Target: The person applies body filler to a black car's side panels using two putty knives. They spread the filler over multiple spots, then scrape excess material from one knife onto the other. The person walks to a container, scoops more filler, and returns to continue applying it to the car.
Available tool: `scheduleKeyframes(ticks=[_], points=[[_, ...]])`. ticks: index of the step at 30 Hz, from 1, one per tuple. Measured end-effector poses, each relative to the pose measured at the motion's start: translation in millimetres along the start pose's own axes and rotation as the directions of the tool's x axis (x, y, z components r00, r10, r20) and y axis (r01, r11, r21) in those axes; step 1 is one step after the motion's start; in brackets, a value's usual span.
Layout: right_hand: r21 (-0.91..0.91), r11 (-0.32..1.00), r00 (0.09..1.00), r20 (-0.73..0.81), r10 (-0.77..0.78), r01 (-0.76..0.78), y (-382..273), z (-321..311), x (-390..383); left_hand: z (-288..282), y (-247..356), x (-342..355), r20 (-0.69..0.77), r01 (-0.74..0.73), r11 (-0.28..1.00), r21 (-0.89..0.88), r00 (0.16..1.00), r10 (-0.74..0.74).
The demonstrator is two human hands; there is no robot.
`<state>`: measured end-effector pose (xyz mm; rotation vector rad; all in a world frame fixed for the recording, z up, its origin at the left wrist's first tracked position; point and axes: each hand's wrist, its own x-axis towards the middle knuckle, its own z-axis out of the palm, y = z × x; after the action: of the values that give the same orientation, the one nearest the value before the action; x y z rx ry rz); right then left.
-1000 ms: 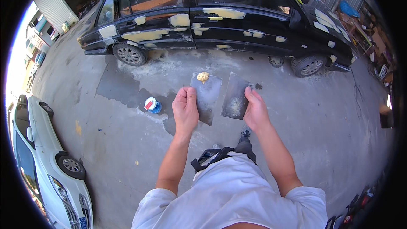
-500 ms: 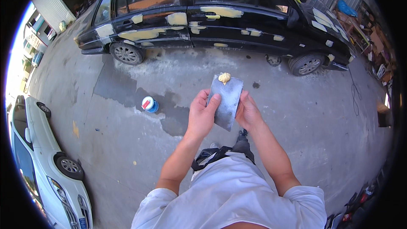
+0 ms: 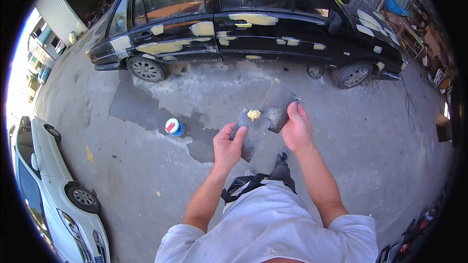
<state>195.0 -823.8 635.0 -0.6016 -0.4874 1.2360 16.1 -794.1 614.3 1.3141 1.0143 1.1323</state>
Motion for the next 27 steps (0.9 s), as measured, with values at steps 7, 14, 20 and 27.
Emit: scheduleKeyframes(ticks=[7, 14, 20, 27], points=[[-0.300, 0.932, 0.979, -0.017, 0.205, -0.201, 3, 1, -9, -9, 19, 14, -0.151, -0.098, 0.953, -0.286, 0.987, 0.056], [0.059, 0.894, 0.895, 0.037, 0.444, -0.445, -7, 6, 10, 8, 19, -12, 0.601, 0.329, 0.941, -0.075, 0.768, -0.221], [-0.211, 0.891, 0.912, -0.181, 0.368, -0.401, 9, 17, -6, 15, 28, -3, 0.335, 0.298, 0.872, -0.388, 0.927, -0.167], [0.154, 0.773, 0.784, 0.224, 0.579, -0.616, -9, 4, -7, -1, 27, 22, 0.216, 0.166, 0.861, -0.481, 0.974, -0.067]])
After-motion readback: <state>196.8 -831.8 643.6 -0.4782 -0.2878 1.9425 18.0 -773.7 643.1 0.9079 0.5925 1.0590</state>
